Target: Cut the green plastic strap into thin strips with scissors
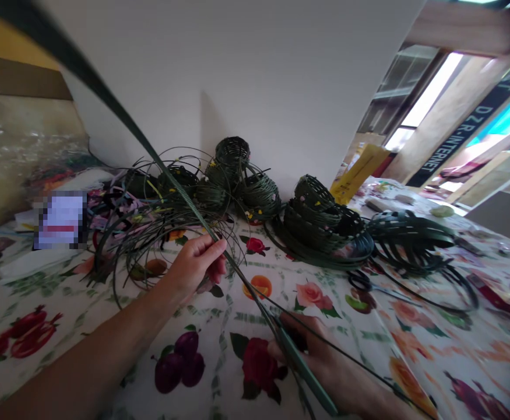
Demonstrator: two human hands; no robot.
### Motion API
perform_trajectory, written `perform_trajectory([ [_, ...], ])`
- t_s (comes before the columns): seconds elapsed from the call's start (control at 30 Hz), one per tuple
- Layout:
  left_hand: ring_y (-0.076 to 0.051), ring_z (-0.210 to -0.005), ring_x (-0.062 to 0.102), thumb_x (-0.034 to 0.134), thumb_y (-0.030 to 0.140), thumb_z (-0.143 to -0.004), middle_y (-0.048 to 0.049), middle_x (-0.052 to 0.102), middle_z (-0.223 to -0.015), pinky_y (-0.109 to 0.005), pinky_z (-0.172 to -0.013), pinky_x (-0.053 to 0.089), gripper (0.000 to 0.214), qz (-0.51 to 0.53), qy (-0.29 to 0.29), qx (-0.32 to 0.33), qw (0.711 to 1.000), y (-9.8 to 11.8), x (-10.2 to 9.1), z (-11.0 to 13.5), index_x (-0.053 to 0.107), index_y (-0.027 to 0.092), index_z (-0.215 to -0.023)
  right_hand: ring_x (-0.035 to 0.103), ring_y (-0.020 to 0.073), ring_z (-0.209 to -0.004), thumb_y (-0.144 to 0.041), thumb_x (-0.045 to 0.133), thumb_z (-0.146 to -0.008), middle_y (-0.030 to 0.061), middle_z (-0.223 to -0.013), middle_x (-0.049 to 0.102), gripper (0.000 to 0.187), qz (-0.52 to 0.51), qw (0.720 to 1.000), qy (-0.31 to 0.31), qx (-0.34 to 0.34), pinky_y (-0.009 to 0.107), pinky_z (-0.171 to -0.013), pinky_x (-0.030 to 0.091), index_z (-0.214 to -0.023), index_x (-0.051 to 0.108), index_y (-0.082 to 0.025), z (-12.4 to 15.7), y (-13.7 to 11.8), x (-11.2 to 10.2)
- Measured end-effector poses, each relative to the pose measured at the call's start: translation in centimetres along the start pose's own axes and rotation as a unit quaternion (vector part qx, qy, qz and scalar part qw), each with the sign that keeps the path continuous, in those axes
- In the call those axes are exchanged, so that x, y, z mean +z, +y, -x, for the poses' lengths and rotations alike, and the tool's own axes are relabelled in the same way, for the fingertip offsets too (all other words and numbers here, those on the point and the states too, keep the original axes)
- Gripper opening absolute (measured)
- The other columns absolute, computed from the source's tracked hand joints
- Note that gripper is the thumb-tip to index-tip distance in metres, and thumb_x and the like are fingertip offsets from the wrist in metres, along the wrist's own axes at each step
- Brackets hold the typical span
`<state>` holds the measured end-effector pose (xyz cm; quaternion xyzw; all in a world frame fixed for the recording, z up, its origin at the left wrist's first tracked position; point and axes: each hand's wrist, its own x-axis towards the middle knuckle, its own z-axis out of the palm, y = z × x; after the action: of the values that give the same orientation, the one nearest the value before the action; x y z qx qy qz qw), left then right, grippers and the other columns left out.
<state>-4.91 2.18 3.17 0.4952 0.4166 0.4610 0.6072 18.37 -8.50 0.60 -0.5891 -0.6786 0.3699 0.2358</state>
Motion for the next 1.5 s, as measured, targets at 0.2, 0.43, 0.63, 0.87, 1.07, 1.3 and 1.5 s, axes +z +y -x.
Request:
perform_trajectory([
  [0.2,-0.009,-0.038,0.049,0.065,0.039,-0.081,0.0009,0.058,-0.051,-0.020,-0.035,0.034,0.031,0.017,-0.012,0.000,1.000,-0.4,0.2,0.3,0.052,0.017,-0.064,0.055,0.0183,-0.071,-0.046,0.060,-0.084,0.0002,-0.072,0.058,0.028,0.015,1.000,-0.017,0.005,0.028,-0.067,0.050,-0.075,0.065,-0.020,0.1,-0.7,-0.2],
  [0.43,-0.009,-0.038,0.049,0.064,0.037,-0.082,0.0011,0.058,-0.050,-0.020,-0.036,0.035,0.029,0.017,-0.010,0.003,1.000,-0.1,0.3,0.4,0.051,0.017,-0.064,0.051,0.0173,-0.066,-0.049,0.059,-0.084,0.0002,-0.066,0.053,0.034,0.032,0.999,-0.012,-0.005,0.028,-0.063,0.048,-0.067,0.061,-0.020,0.1,-1.0,0.1],
  [0.63,-0.009,-0.038,0.049,0.066,0.039,-0.080,0.0007,0.058,-0.050,-0.019,-0.035,0.034,0.032,0.012,-0.011,-0.002,1.000,0.0,0.3,0.3,0.050,0.018,-0.063,0.051,0.0154,-0.064,-0.047,0.063,-0.084,-0.0016,-0.064,0.054,0.031,0.013,1.000,-0.014,-0.004,0.025,-0.061,0.048,-0.070,0.063,-0.020,0.0,-0.9,0.1],
  [0.87,-0.009,-0.039,0.052,0.066,0.041,-0.080,0.0004,0.061,-0.052,-0.019,-0.038,0.038,0.032,-0.021,0.023,0.026,0.999,0.5,-0.6,-0.2,0.052,0.017,-0.064,0.054,0.0158,-0.064,-0.046,0.064,-0.082,-0.0020,-0.065,0.058,0.025,-0.006,1.000,-0.001,0.007,0.024,-0.060,0.050,-0.077,0.066,-0.021,-0.1,0.7,0.3],
  [1.07,-0.008,-0.037,0.050,0.066,0.040,-0.080,0.0004,0.059,-0.049,-0.019,-0.037,0.036,0.033,-0.004,-0.001,0.002,1.000,0.0,0.2,0.2,0.051,0.017,-0.061,0.058,0.0188,-0.070,-0.047,0.065,-0.081,0.0002,-0.071,0.063,0.026,0.007,1.000,-0.007,0.004,0.027,-0.066,0.051,-0.080,0.069,-0.021,-0.1,-0.3,-0.1],
  [1.3,-0.008,-0.038,0.050,0.066,0.037,-0.081,-0.0001,0.059,-0.049,-0.019,-0.038,0.035,0.032,0.012,0.002,-0.004,1.000,0.1,0.4,0.4,0.051,0.017,-0.060,0.058,0.0184,-0.071,-0.047,0.064,-0.083,0.0003,-0.071,0.061,0.027,-0.003,1.000,-0.017,0.014,0.026,-0.067,0.051,-0.079,0.068,-0.021,0.2,-0.3,0.1],
  [1.5,-0.008,-0.036,0.049,0.067,0.037,-0.080,0.0005,0.059,-0.048,-0.019,-0.037,0.034,0.031,0.018,0.005,-0.006,1.000,-0.1,0.4,0.4,0.051,0.018,-0.062,0.056,0.0168,-0.066,-0.044,0.065,-0.082,-0.0010,-0.066,0.058,0.024,-0.019,1.000,-0.016,0.006,0.025,-0.061,0.050,-0.080,0.069,-0.020,0.2,0.0,0.4],
])
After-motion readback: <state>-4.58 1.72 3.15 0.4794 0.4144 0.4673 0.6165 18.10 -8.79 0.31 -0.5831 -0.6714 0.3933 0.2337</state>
